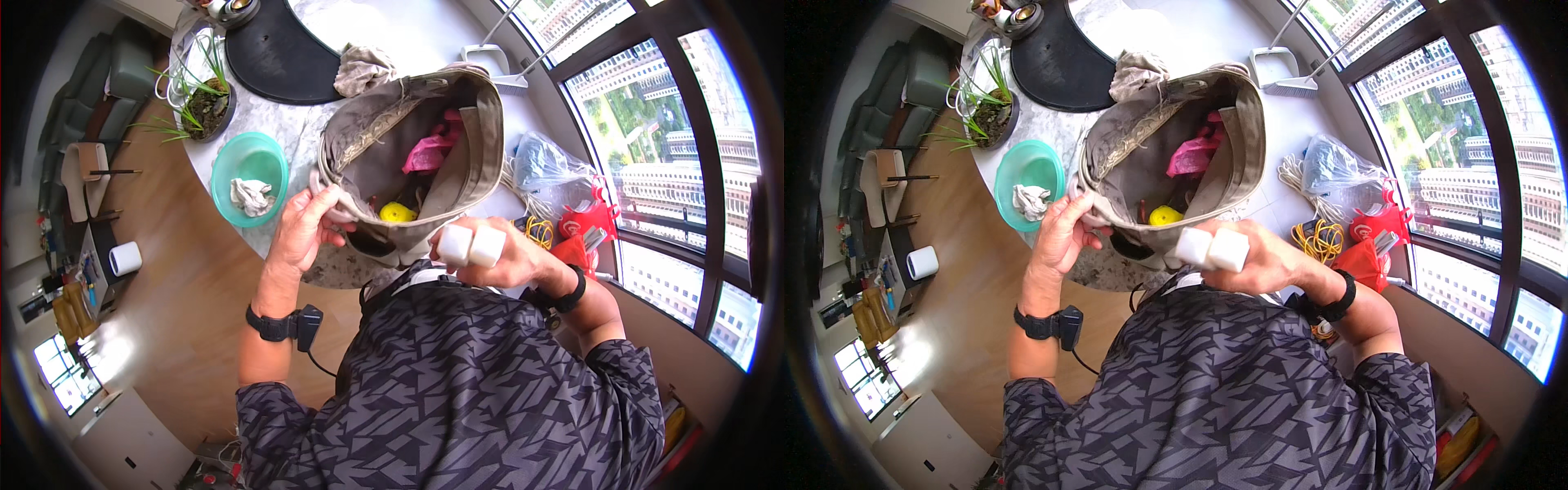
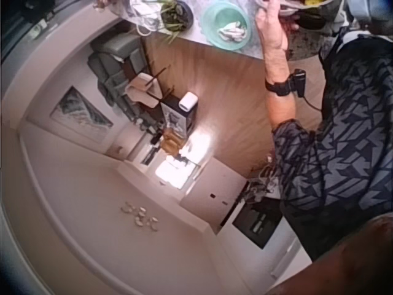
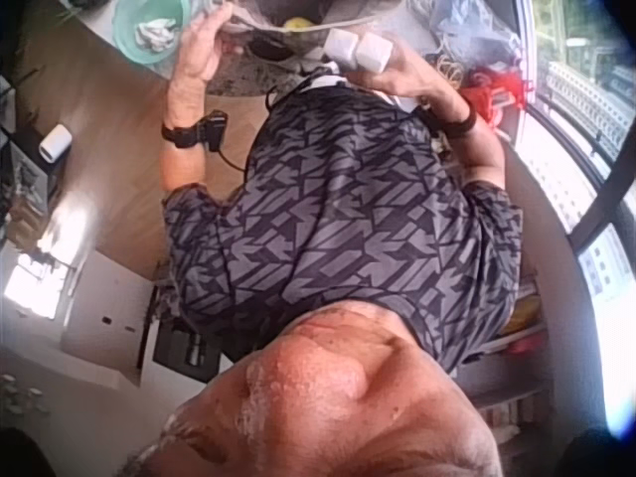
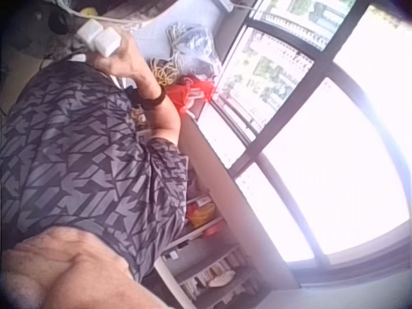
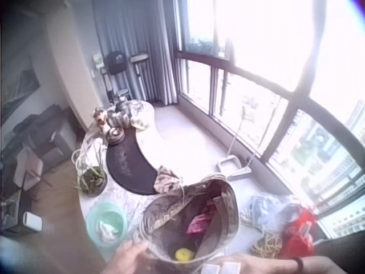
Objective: The person organizes tools and equipment, placing items into a bag, wrapping a power cord around a handheld drill, and plugging the drill into a power strip on the floor.
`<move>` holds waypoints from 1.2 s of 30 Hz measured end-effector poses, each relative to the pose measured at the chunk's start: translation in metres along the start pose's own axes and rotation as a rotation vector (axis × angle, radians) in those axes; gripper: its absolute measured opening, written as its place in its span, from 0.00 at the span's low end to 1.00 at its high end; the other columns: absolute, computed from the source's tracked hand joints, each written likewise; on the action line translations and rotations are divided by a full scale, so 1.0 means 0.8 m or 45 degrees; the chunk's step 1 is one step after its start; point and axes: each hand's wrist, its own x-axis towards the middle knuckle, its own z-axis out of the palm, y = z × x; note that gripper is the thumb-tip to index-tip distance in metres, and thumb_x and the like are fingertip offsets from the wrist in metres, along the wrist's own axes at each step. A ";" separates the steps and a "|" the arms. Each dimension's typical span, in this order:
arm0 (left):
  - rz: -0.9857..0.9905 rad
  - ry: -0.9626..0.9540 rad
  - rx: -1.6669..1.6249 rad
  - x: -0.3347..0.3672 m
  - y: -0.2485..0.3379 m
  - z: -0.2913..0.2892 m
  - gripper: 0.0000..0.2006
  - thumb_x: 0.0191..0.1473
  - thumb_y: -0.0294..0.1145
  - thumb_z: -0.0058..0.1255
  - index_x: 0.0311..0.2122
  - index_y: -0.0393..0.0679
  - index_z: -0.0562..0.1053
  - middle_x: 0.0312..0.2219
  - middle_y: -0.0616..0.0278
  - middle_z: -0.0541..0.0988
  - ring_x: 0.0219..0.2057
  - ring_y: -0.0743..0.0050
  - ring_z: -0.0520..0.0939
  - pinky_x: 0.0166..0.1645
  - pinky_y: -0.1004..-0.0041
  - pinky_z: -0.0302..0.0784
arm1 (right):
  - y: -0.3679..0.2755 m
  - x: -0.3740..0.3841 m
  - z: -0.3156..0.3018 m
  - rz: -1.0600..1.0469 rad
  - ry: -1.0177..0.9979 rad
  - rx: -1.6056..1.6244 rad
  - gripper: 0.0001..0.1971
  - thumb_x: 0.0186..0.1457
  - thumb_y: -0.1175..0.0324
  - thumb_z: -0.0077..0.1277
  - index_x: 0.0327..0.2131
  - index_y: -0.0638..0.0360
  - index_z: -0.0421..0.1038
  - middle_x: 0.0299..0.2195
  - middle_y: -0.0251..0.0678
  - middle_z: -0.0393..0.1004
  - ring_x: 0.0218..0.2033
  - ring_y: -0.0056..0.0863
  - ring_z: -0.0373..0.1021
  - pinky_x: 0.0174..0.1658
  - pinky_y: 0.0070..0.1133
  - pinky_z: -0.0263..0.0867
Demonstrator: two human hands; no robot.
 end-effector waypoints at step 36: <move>-0.136 -0.313 -1.009 -0.047 -0.100 0.016 0.25 0.64 0.48 0.37 0.59 0.43 0.61 0.53 0.56 0.70 0.53 0.61 0.74 0.54 0.60 0.74 | 0.013 0.105 0.101 -0.234 0.371 -0.783 0.33 0.36 0.57 0.66 0.47 0.61 0.68 0.39 0.45 0.70 0.43 0.46 0.70 0.45 0.35 0.68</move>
